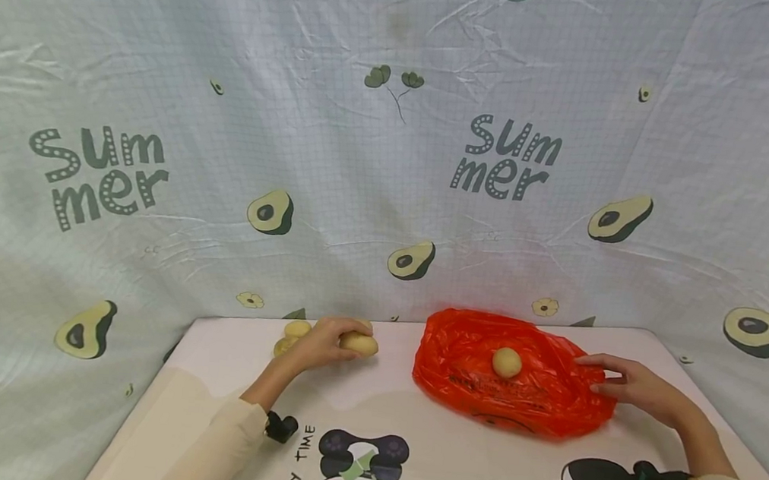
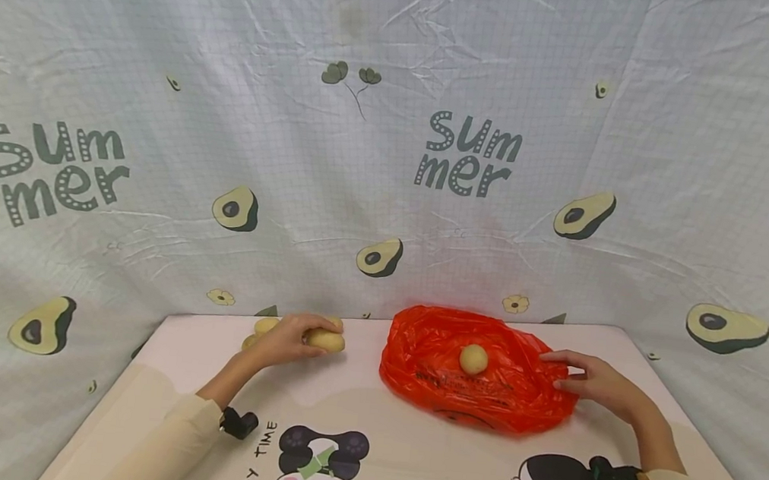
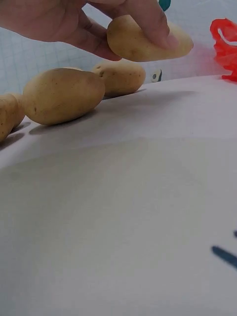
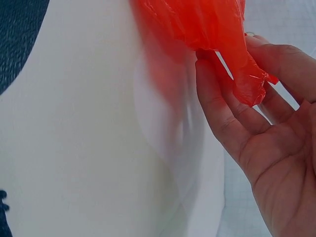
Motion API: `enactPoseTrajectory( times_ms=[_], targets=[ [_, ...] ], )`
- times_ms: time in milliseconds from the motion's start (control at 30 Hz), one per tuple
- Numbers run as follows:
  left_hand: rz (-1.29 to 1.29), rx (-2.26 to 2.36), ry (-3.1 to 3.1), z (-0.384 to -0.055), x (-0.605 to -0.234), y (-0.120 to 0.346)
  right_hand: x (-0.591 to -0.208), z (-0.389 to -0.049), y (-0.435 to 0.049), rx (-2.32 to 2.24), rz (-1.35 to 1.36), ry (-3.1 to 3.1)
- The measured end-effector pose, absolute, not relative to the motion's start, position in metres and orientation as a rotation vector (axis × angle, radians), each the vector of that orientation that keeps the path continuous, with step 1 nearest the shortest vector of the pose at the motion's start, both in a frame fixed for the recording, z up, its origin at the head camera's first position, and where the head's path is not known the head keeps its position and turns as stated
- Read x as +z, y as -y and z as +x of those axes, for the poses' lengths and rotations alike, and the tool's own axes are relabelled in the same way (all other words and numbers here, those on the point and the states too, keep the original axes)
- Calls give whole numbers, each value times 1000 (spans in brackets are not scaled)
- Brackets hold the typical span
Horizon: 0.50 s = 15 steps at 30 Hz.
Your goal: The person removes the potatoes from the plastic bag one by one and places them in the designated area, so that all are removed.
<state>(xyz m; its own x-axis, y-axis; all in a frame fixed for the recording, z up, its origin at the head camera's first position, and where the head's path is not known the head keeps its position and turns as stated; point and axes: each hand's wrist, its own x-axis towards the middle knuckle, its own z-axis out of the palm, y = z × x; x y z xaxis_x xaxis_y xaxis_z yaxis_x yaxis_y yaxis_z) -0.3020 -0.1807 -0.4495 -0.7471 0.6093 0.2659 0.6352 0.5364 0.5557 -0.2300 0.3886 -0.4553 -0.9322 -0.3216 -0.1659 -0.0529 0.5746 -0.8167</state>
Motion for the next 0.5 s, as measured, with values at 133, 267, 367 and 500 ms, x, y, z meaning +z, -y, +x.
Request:
enactPoseTrajectory(
  times_ms=[133,267,367,500],
  targets=[
    [-1094,-1006,2739,-305,-450,183,-457,-230,-389,-1295,-312,-2514],
    [-1078,-1007,2763,-305,-450,183,-458,-230,-390,-1303,-315,-2508],
    [-1059,-1004,2781,-307,-450,183,-457,-230,-390,-1303,-313,-2505],
    [-1047,-998,2784,-309,-452,184,-457,-230,-389,-1300,-310,-2504]
  ],
)
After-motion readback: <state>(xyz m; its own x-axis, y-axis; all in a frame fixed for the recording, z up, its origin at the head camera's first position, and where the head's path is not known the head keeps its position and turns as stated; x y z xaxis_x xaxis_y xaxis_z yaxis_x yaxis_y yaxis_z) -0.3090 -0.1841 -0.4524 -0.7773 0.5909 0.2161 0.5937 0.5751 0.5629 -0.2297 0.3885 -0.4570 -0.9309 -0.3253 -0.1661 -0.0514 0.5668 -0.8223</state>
